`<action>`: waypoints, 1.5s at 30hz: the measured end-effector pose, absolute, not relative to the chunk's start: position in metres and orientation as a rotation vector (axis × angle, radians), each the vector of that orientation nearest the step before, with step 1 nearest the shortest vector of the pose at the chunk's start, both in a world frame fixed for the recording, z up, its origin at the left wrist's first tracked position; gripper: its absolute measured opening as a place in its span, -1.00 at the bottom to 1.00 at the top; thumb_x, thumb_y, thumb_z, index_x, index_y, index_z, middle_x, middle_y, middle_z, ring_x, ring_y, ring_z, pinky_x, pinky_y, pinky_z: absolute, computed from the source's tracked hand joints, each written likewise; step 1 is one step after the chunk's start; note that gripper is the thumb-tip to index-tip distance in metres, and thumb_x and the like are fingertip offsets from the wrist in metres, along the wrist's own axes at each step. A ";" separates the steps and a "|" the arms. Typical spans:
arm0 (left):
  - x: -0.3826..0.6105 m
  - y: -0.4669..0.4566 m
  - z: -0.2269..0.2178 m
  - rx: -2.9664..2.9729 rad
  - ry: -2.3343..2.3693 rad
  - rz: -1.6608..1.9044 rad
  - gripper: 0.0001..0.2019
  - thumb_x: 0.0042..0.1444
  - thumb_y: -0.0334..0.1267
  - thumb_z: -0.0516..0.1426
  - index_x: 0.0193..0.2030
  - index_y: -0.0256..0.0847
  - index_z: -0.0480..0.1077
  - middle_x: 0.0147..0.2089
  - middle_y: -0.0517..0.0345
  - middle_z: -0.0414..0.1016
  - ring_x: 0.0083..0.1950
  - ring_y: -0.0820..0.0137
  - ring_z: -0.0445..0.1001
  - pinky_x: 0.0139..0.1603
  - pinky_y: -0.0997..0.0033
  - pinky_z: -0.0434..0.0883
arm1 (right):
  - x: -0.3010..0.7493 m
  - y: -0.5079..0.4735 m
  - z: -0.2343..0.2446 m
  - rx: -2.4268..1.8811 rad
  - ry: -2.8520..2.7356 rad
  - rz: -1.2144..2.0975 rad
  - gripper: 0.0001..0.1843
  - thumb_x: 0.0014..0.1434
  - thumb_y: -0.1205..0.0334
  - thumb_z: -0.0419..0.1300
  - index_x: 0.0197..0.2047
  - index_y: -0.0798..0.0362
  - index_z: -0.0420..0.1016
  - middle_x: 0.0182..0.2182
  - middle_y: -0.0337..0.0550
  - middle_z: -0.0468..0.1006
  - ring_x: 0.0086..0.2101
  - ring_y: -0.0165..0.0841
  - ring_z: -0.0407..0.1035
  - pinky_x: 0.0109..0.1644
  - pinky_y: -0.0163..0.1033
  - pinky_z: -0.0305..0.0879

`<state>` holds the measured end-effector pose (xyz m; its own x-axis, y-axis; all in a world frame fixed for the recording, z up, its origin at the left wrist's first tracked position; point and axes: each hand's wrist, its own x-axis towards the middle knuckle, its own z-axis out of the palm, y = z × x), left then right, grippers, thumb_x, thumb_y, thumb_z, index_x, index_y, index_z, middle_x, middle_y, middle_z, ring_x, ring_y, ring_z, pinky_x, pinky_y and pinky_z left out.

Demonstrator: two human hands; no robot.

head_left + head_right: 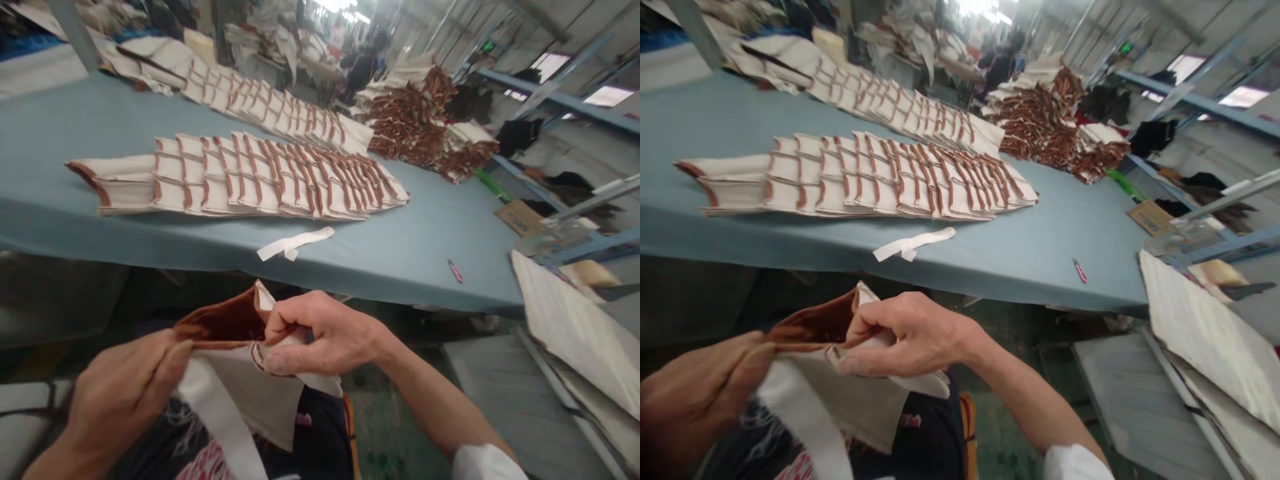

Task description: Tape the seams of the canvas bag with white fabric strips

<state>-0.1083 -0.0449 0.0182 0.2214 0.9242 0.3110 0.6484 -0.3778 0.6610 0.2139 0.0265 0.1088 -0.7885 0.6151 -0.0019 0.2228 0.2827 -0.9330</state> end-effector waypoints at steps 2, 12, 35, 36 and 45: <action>-0.095 -0.029 0.031 2.179 1.443 0.962 -0.68 0.54 -0.11 0.16 -0.26 -0.09 0.61 -0.28 0.18 0.71 -0.25 0.32 0.67 -0.06 0.38 0.52 | 0.212 0.029 0.125 -0.751 -2.272 1.450 -0.71 0.37 0.02 0.39 -0.23 0.04 0.51 -0.39 -0.34 0.49 -0.42 -0.47 0.28 -0.28 -0.34 0.16; -0.046 -0.003 0.108 2.198 0.907 0.938 -0.72 0.52 -0.17 0.08 0.03 -0.03 0.66 0.04 0.19 0.80 0.07 0.31 0.74 0.20 0.52 0.54 | 0.215 0.050 0.154 -0.554 -2.344 1.323 -0.70 0.45 0.09 0.38 -0.26 0.04 0.46 -0.34 -0.36 0.47 -0.36 -0.47 0.28 -0.18 -0.33 0.21; -0.058 -0.028 0.099 1.744 1.028 0.881 -0.73 0.39 -0.23 0.17 -0.36 -0.12 0.59 -0.40 0.34 0.60 -0.40 0.50 0.52 -0.38 0.66 0.39 | 0.176 0.037 0.108 -0.643 -2.187 1.547 -0.42 0.27 -0.33 0.48 -0.27 0.03 0.46 -0.42 -0.39 0.40 -0.40 -0.46 0.21 -0.30 -0.29 0.11; -0.058 -0.028 0.099 1.728 1.042 0.881 -0.72 0.38 -0.22 0.17 -0.37 -0.13 0.59 -0.41 0.33 0.59 -0.41 0.49 0.51 -0.39 0.65 0.38 | 0.176 0.038 0.107 -0.626 -2.169 1.591 -0.42 0.28 -0.32 0.48 -0.26 0.03 0.46 -0.42 -0.40 0.40 -0.40 -0.46 0.20 -0.31 -0.29 0.10; -0.058 -0.034 0.101 1.533 1.073 0.846 -0.71 0.25 -0.13 0.20 -0.47 -0.19 0.52 -0.49 0.26 0.47 -0.46 0.47 0.37 -0.46 0.61 0.30 | 0.172 0.033 0.103 -0.555 -1.991 1.845 -0.46 0.32 -0.24 0.49 -0.25 0.05 0.47 -0.38 -0.39 0.40 -0.38 -0.47 0.19 -0.30 -0.30 0.13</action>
<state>-0.0585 -0.0338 0.1011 0.3514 0.9361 -0.0124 0.2062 -0.0644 0.9764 0.1716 0.0326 0.1026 -0.8543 0.5197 0.0034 0.0362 0.0660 -0.9972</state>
